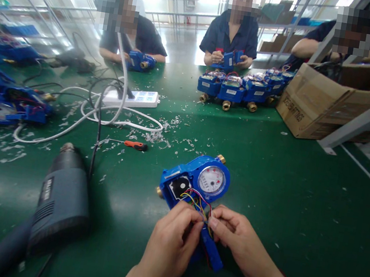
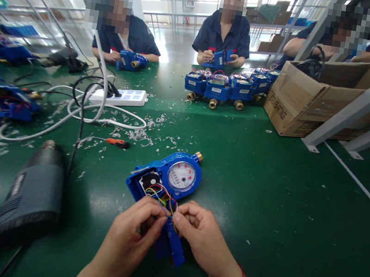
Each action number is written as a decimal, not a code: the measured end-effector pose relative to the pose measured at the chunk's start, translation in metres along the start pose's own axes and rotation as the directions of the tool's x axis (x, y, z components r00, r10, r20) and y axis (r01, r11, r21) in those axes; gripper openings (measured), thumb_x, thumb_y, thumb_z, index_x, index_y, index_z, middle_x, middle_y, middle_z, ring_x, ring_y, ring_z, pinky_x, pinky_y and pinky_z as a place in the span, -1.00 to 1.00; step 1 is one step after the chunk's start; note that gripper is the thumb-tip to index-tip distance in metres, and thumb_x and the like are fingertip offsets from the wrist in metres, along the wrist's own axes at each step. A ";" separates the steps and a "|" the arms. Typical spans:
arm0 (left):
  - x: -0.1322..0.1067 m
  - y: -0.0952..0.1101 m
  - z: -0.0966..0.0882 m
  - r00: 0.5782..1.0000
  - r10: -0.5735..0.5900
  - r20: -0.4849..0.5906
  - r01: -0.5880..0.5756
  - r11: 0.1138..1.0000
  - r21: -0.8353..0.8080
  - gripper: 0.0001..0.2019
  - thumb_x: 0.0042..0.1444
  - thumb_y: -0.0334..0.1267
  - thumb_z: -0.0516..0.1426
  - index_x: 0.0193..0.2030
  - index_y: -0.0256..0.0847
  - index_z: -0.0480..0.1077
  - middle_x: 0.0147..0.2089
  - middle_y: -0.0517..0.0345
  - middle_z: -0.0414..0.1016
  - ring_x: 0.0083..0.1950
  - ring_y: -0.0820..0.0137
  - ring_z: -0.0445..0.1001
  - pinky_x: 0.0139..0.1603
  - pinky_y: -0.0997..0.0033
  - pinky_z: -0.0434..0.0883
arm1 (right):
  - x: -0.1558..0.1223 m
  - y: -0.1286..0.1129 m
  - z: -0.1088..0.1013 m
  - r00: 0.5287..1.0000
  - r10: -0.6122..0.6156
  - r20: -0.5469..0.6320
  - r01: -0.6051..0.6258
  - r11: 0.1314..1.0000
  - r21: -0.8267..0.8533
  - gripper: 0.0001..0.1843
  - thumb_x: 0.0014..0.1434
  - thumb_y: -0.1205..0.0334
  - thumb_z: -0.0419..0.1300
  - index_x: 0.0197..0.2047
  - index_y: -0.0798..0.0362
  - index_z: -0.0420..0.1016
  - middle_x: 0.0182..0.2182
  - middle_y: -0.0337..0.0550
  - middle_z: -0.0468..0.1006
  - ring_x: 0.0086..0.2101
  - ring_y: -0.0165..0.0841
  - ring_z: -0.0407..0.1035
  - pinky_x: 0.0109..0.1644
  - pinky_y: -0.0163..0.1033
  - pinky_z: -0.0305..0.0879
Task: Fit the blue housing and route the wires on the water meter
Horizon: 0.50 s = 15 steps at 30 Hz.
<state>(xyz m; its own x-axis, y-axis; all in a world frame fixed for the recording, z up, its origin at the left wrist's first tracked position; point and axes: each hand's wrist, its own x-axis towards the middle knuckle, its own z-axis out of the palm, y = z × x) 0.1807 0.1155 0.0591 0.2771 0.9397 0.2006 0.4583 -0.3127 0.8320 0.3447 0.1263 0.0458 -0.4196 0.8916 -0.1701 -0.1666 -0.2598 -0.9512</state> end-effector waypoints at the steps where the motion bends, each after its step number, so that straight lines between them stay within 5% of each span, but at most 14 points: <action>1: 0.000 0.000 0.000 1.000 -0.001 -0.006 0.001 1.000 0.002 -0.90 0.16 -0.43 0.00 -0.33 -0.21 0.29 -0.33 0.21 0.30 -0.35 0.52 0.28 -0.38 0.56 0.20 | 0.000 0.000 0.000 1.000 0.003 0.001 -0.003 1.000 0.000 -0.71 0.24 0.09 0.18 -0.36 0.15 0.32 -0.55 -0.32 0.21 -0.55 -0.44 0.04 -0.49 -0.38 -0.05; 15: -0.007 -0.006 0.015 0.975 0.130 -0.179 -0.097 0.979 0.180 -0.89 0.16 -0.48 -0.01 -0.33 -0.23 0.27 -0.35 0.19 0.24 -0.36 0.53 0.28 -0.33 0.58 0.26 | 0.001 -0.001 0.002 0.999 0.028 0.022 -0.028 1.000 -0.004 -0.69 0.25 0.07 0.17 -0.36 0.15 0.30 -0.54 -0.29 0.22 -0.52 -0.41 0.06 -0.45 -0.36 0.00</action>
<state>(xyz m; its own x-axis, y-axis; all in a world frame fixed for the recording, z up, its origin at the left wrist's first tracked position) 0.1883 0.1083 0.0452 0.1786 0.9007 0.3961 0.5737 -0.4224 0.7018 0.3428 0.1263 0.0470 -0.4436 0.8757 -0.1909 -0.1512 -0.2830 -0.9471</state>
